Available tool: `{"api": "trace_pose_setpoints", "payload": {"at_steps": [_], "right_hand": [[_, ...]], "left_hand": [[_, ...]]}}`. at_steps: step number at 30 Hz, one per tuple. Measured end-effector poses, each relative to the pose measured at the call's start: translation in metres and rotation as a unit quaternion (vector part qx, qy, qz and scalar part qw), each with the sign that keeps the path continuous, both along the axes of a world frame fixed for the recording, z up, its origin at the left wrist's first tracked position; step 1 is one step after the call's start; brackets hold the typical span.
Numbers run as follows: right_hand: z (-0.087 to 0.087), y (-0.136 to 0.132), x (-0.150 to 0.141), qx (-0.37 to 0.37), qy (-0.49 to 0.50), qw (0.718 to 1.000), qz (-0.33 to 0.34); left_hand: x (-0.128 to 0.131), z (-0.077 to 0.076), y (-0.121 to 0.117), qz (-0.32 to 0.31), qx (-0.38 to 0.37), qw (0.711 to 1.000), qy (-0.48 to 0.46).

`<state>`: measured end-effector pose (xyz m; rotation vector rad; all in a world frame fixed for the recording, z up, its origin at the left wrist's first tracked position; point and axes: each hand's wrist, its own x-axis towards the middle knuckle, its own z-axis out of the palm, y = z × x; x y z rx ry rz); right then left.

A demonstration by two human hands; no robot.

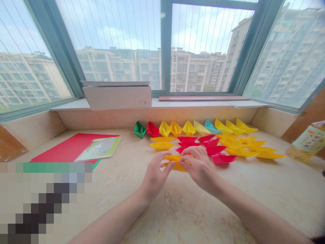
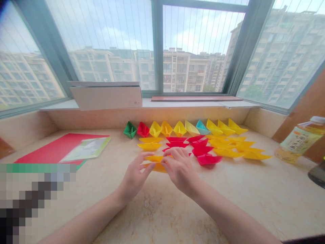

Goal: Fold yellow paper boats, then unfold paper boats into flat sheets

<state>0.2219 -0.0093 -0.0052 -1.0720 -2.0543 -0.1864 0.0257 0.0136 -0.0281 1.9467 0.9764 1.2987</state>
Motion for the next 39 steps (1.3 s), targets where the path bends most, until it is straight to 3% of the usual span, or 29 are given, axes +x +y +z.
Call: {"api": "trace_pose_setpoints", "payload": {"at_steps": [3,5,14,28,39], "right_hand": [[0.001,-0.001,-0.001,0.014,-0.031,0.999,0.006],[-0.001,0.000,-0.002,0.016,-0.045,0.999,0.007],[-0.008,0.005,0.002,-0.077,-0.071,0.994,-0.003],[-0.009,0.002,-0.009,-0.075,-0.100,0.991,0.055],[-0.009,0.005,-0.006,-0.075,-0.100,0.992,0.028]], "left_hand": [[-0.006,0.001,0.003,0.003,0.144,0.985,0.097],[-0.008,0.003,0.003,-0.006,0.179,0.972,0.155],[-0.011,0.002,0.008,0.019,0.155,0.965,0.210],[-0.009,0.010,0.004,-0.051,0.211,0.918,0.331],[-0.015,0.014,0.007,-0.028,0.223,0.908,0.354]]}}
